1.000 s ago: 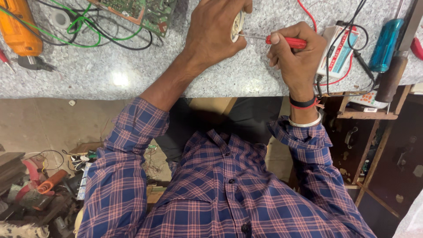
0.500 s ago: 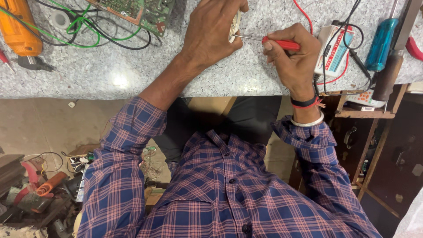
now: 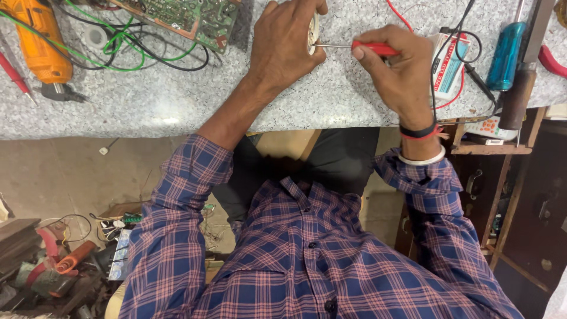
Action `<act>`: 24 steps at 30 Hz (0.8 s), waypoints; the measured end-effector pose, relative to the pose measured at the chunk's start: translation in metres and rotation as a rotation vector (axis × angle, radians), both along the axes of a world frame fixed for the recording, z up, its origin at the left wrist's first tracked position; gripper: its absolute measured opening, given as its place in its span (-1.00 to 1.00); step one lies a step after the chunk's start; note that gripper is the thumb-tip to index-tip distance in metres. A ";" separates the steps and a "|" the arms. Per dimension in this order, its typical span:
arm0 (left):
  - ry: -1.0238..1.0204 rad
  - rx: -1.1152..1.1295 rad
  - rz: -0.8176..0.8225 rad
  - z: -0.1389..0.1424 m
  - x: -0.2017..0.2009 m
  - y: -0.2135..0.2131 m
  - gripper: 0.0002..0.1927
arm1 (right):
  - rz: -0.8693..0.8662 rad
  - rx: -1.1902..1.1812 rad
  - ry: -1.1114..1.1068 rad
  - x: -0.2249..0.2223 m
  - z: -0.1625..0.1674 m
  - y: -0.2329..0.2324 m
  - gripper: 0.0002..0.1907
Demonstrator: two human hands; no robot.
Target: The person tests a small LED light module with a multimeter, then uses a screwdriver and soldering iron to remove and reattach components. They open a drawer to retrieve a small electronic part, place it on the module, and solder it in place.
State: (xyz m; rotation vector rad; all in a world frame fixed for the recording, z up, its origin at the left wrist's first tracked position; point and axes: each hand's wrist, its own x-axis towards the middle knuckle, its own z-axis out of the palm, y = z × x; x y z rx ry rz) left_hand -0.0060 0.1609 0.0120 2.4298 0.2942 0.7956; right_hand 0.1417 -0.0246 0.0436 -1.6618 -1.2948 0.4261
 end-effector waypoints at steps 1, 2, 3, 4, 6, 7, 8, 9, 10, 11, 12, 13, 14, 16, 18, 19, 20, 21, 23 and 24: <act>-0.019 0.007 0.002 0.000 0.000 0.000 -0.40 | 0.051 0.058 -0.003 0.001 0.002 0.000 -0.82; 0.012 -0.010 0.006 0.000 0.001 0.000 -0.41 | 0.100 0.117 -0.008 0.003 0.004 0.000 -0.79; 0.043 -0.029 0.007 0.001 0.001 0.000 -0.42 | 0.013 -0.002 0.104 0.003 0.006 -0.001 -0.80; 0.074 -0.043 0.007 0.001 0.002 0.001 -0.43 | -0.070 -0.118 0.219 0.001 0.007 -0.001 -0.78; -0.016 -0.025 0.003 0.002 0.004 0.001 -0.41 | -0.180 -0.286 0.214 0.000 0.007 0.000 -0.83; -0.057 -0.021 0.004 0.003 0.003 0.001 -0.39 | -0.216 -0.348 0.098 -0.001 0.006 0.001 -0.79; -0.038 -0.020 0.011 0.003 0.003 0.001 -0.40 | -0.257 -0.416 -0.015 -0.002 0.005 0.001 -0.66; -0.022 -0.026 0.013 0.003 0.002 0.000 -0.40 | -0.205 -0.307 -0.021 -0.002 0.004 0.000 -0.71; -0.006 -0.028 0.016 0.003 0.003 0.000 -0.41 | -0.152 -0.196 -0.027 -0.002 0.003 0.001 -0.76; -0.012 -0.032 0.012 0.003 0.004 0.000 -0.40 | -0.095 -0.081 -0.033 -0.002 0.002 0.002 -0.80; -0.014 -0.036 0.010 0.003 0.003 0.000 -0.39 | -0.036 -0.026 0.034 -0.001 0.002 0.002 -0.80; -0.015 -0.042 0.007 0.002 0.002 0.001 -0.39 | 0.023 0.027 0.103 -0.001 0.002 0.002 -0.79; -0.013 -0.049 0.010 0.002 0.002 0.000 -0.39 | 0.080 0.076 0.171 0.000 0.004 0.001 -0.77; -0.013 -0.060 0.012 0.002 0.003 0.000 -0.38 | -0.107 -0.181 0.211 -0.001 0.007 0.001 -0.79; 0.001 -0.060 0.002 0.001 0.003 0.000 -0.38 | -0.165 -0.253 0.216 -0.001 0.010 0.001 -0.80; 0.010 -0.060 -0.002 0.000 0.003 0.000 -0.38 | -0.131 -0.197 0.203 -0.002 0.012 0.002 -0.82; 0.015 -0.062 0.001 0.000 0.002 0.000 -0.38 | -0.096 -0.143 0.190 -0.003 0.013 0.002 -0.83; 0.018 -0.062 0.004 -0.001 0.002 -0.001 -0.39 | -0.094 -0.145 0.243 -0.003 0.013 0.002 -0.83; 0.020 -0.061 0.011 -0.001 0.003 0.001 -0.39 | -0.086 -0.142 0.347 -0.002 0.012 0.004 -0.79; 0.022 -0.065 0.013 -0.002 0.002 0.001 -0.39 | -0.124 -0.191 0.313 -0.002 0.011 0.004 -0.83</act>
